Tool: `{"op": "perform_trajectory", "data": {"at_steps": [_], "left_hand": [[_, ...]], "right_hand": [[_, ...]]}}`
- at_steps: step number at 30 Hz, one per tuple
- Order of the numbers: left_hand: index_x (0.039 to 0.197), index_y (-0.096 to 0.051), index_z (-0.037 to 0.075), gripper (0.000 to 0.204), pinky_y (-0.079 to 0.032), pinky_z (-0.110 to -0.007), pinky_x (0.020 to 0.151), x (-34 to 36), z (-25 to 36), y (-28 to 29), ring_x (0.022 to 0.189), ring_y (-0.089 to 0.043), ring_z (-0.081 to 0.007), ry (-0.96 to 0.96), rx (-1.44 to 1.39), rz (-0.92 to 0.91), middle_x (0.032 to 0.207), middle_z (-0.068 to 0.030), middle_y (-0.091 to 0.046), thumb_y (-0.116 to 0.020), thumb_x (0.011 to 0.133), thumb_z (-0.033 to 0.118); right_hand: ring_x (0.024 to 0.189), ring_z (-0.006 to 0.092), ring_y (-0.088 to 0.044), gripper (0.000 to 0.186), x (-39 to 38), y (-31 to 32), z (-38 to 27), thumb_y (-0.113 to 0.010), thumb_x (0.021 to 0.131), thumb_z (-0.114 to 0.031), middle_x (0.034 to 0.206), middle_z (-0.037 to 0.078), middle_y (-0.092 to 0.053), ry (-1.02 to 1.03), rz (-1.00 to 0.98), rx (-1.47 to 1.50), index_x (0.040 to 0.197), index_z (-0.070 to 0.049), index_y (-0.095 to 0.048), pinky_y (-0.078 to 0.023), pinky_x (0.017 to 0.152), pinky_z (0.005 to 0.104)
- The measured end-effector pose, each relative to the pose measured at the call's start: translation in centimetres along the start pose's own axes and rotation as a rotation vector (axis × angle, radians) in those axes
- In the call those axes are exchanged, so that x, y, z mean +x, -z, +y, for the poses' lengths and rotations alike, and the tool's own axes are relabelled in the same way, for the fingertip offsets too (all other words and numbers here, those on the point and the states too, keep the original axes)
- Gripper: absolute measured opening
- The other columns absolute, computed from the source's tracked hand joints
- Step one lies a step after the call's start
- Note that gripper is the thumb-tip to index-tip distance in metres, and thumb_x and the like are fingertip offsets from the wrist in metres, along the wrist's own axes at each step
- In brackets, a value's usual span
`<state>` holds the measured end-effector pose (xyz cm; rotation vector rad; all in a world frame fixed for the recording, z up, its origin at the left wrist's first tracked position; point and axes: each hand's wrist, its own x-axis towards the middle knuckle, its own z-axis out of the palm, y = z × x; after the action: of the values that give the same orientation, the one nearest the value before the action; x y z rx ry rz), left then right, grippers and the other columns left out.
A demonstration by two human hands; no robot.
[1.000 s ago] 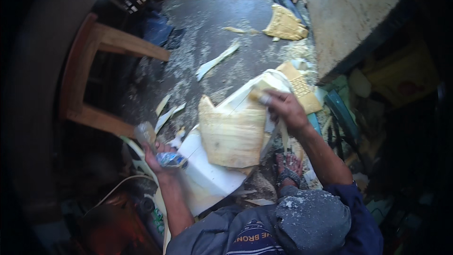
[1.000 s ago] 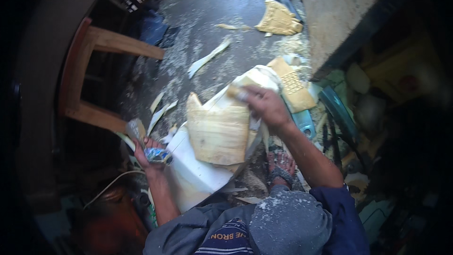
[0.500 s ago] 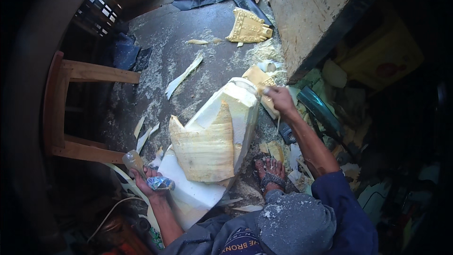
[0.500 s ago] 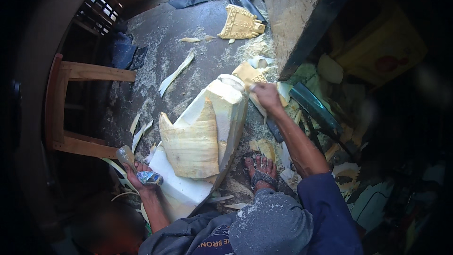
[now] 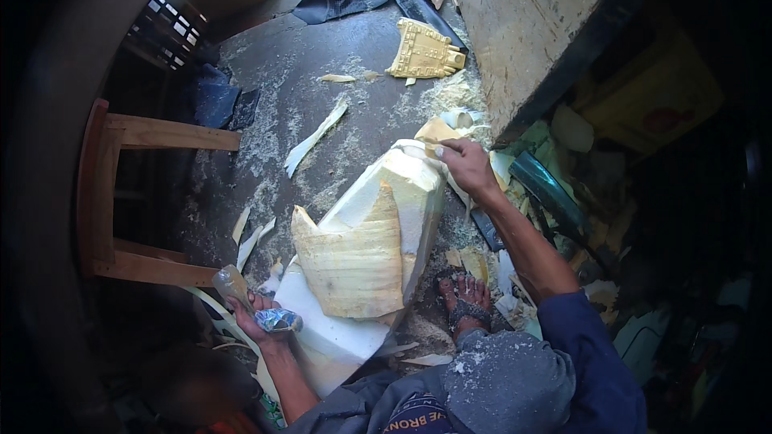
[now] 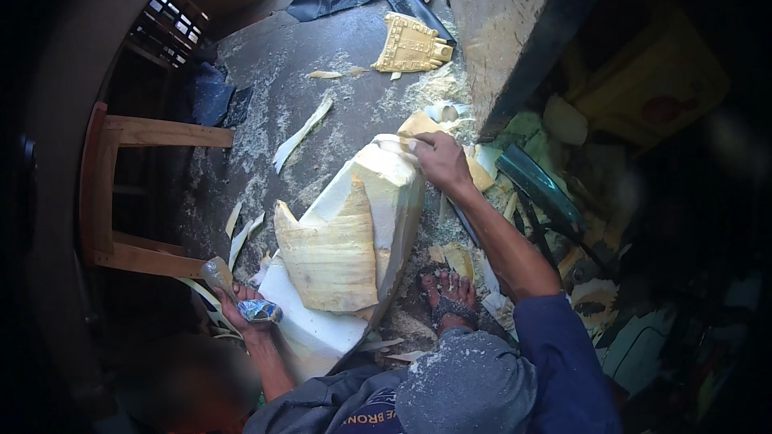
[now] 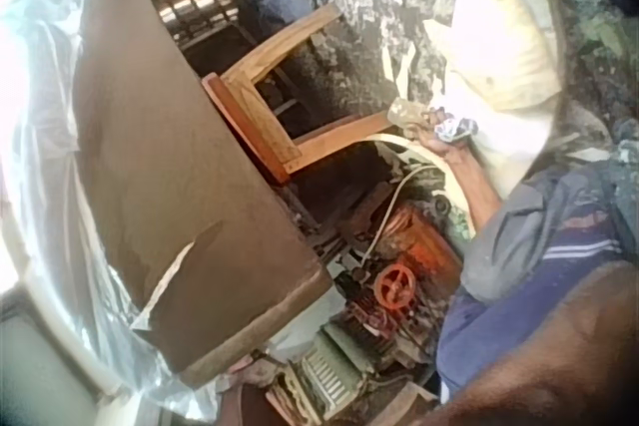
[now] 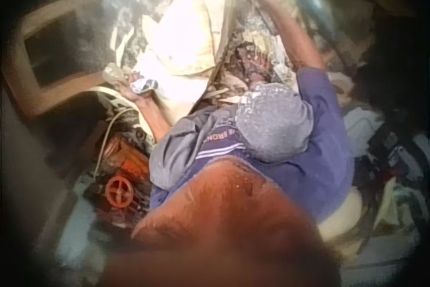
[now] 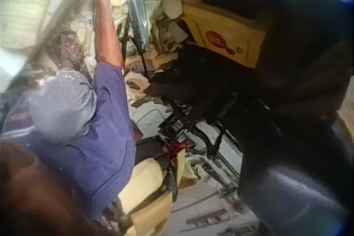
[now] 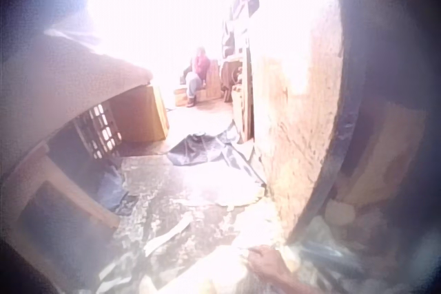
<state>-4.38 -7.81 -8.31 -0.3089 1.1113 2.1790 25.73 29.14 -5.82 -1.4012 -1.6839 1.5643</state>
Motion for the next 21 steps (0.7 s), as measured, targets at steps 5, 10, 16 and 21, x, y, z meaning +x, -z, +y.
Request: {"op": "perform_trajectory", "data": {"at_steps": [5,10,16,21], "left_hand": [[0.084,-0.05,0.009,0.054,-0.023,-0.026,0.039,-0.2,0.2,0.4,0.043,-0.024,-0.0084,0.033,-0.011,-0.009,0.055,0.0048,-0.031,-0.055,0.101,0.061],[0.084,-0.05,0.01,0.054,-0.023,-0.026,0.039,-0.1,0.2,0.2,0.043,-0.024,-0.0083,0.016,-0.038,0.009,0.054,0.0046,-0.031,-0.055,0.101,0.06],[0.085,-0.05,0.009,0.053,-0.023,-0.026,0.039,-0.1,0.1,0.1,0.043,-0.024,-0.0081,0.034,-0.043,0.003,0.055,0.005,-0.031,-0.056,0.101,0.06],[0.087,-0.049,0.01,0.05,-0.022,-0.026,0.042,-0.5,0.4,0.1,0.045,-0.023,-0.0076,0.054,-0.06,-0.099,0.057,0.0058,-0.029,-0.052,0.104,0.057]], "right_hand": [[0.084,0.0259,-0.071,0.042,1.3,-1.0,-0.8,-0.064,0.093,-0.033,0.101,0.017,-0.074,0.377,-0.312,-0.196,0.115,0.001,-0.075,-0.057,0.081,0.0371],[0.084,0.0285,-0.07,0.044,1.9,-1.6,-2.7,-0.061,0.096,-0.038,0.099,0.018,-0.073,0.278,-0.359,-0.358,0.112,0.0,-0.076,-0.056,0.083,0.0378],[0.105,0.0314,-0.066,0.035,2.1,-2.8,-4.0,-0.06,0.095,-0.026,0.111,0.02,-0.071,0.061,-0.338,-0.375,0.116,-0.002,-0.076,-0.051,0.1,0.0409],[0.102,0.0302,-0.068,0.038,4.5,-2.8,-4.7,-0.06,0.093,-0.025,0.108,0.021,-0.072,0.323,-0.212,-0.2,0.114,0.003,-0.074,-0.053,0.096,0.0448]]}}
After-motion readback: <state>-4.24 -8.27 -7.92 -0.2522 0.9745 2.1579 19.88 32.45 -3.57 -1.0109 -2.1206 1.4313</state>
